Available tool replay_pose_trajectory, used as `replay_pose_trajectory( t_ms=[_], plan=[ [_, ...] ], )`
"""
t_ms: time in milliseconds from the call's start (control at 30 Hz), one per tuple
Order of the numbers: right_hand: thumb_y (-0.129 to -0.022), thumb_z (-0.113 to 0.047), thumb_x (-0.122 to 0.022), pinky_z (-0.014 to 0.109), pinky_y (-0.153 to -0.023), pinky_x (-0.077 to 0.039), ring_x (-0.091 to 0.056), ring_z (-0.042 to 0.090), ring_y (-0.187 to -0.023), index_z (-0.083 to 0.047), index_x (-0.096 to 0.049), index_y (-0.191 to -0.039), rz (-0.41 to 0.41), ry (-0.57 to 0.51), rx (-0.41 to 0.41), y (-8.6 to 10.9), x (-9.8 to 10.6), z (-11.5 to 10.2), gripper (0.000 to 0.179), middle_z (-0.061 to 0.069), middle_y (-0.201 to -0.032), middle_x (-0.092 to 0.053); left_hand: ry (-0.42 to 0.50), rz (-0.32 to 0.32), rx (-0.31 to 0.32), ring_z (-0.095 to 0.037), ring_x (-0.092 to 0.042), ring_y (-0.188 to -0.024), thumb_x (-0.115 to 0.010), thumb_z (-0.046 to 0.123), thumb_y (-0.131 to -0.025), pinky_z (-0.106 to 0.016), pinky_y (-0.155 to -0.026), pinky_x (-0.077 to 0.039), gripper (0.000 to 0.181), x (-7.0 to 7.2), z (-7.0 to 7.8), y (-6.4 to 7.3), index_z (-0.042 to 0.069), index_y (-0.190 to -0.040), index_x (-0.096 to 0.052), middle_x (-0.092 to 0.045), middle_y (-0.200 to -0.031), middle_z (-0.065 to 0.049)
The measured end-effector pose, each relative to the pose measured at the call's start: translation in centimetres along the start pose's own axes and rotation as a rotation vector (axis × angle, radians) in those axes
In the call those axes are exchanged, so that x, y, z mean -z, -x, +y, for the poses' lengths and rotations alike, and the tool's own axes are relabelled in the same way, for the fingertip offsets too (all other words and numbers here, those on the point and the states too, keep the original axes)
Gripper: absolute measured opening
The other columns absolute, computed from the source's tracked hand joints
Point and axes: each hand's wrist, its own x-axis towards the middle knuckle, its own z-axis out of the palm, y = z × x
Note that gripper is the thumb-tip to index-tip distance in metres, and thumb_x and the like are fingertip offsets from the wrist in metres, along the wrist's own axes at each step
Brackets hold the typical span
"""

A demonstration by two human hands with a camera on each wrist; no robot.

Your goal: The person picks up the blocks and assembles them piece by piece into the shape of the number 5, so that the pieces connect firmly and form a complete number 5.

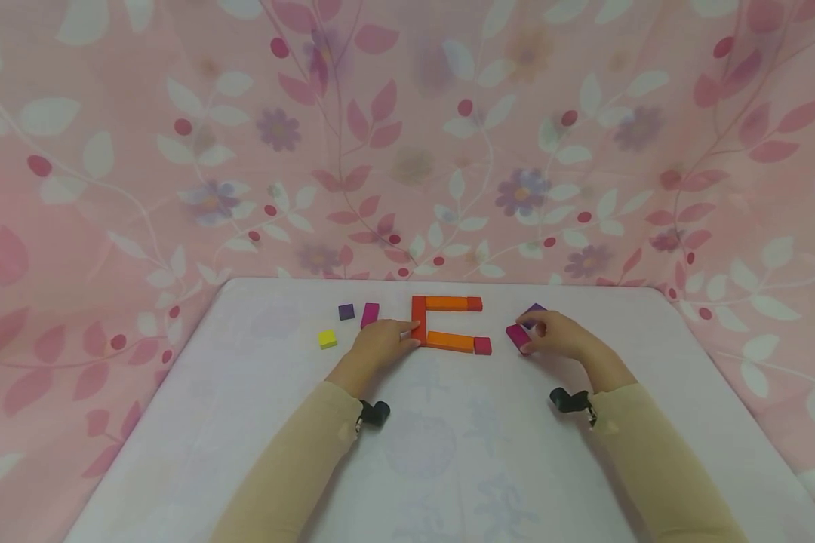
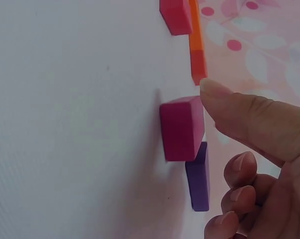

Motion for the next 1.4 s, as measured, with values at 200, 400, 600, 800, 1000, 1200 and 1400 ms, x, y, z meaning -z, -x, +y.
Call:
replay_pose_trajectory(
  t_ms=[200,400,600,800,1000,1200,1400],
  plan=[
    [-0.081,-0.024,-0.084,0.034,-0.066,-0.043,-0.049,0.025,-0.083,-0.010,-0.059,-0.137,-0.017,0.014,0.021,-0.3,-0.1,0.9,0.063,0.009,-0.090,-0.050,0.017,-0.005,0.009,-0.025,-0.052,-0.133,-0.063,0.045,-0.097,-0.045,-0.108,-0.042,0.053,0.0,0.1,0.1,0.033,-0.147,-0.051,-0.059,-0.142,0.000],
    [-0.080,-0.024,-0.085,0.034,-0.067,-0.043,-0.049,0.024,-0.081,-0.009,-0.057,-0.140,-0.033,0.024,0.057,-0.5,-0.2,1.2,0.068,0.007,-0.086,-0.051,0.015,0.001,0.006,-0.024,-0.052,-0.132,-0.063,0.045,-0.097,-0.045,-0.108,-0.042,0.053,0.0,0.0,0.0,0.033,-0.147,-0.051,-0.059,-0.142,0.000],
    [-0.080,-0.024,-0.085,0.034,-0.066,-0.041,-0.048,0.022,-0.079,-0.008,-0.054,-0.142,-0.053,0.012,0.055,-0.6,-0.3,1.3,0.072,0.007,-0.084,-0.050,-0.001,0.011,-0.017,-0.023,-0.052,-0.132,-0.063,0.045,-0.097,-0.044,-0.107,-0.042,0.052,-0.1,-0.2,0.0,0.032,-0.146,-0.052,-0.058,-0.142,0.002],
    [-0.080,-0.024,-0.085,0.034,-0.066,-0.041,-0.048,0.022,-0.078,-0.008,-0.054,-0.142,-0.050,0.004,0.046,-0.4,-0.3,1.1,0.071,0.007,-0.084,-0.049,-0.004,0.011,-0.022,-0.024,-0.052,-0.132,-0.062,0.045,-0.098,-0.043,-0.107,-0.042,0.051,0.0,-0.1,0.0,0.032,-0.146,-0.052,-0.058,-0.142,0.001],
    [-0.078,-0.027,-0.087,0.035,-0.068,-0.042,-0.048,0.023,-0.081,-0.011,-0.056,-0.139,-0.048,0.025,0.037,0.2,-0.5,0.6,0.070,0.008,-0.086,-0.050,-0.007,0.013,-0.024,-0.025,-0.053,-0.132,-0.062,0.044,-0.098,-0.044,-0.107,-0.042,0.051,0.2,0.1,0.1,0.031,-0.146,-0.052,-0.058,-0.142,0.000],
    [-0.077,-0.029,-0.088,0.035,-0.067,-0.043,-0.050,0.024,-0.082,-0.016,-0.058,-0.136,-0.075,0.042,0.010,1.0,-1.2,-0.1,0.067,0.008,-0.086,-0.052,-0.006,0.010,-0.018,-0.025,-0.052,-0.133,-0.063,0.044,-0.098,-0.044,-0.108,-0.041,0.051,0.3,0.1,0.3,0.032,-0.146,-0.052,-0.059,-0.142,0.000],
    [-0.076,-0.030,-0.088,0.036,-0.068,-0.044,-0.051,0.024,-0.083,-0.017,-0.058,-0.135,-0.079,0.038,-0.004,1.7,-1.7,-0.5,0.067,0.008,-0.088,-0.052,-0.006,0.009,-0.022,-0.024,-0.052,-0.133,-0.063,0.044,-0.098,-0.043,-0.108,-0.041,0.052,0.3,0.1,0.3,0.032,-0.146,-0.052,-0.058,-0.142,0.000]
  ],
)
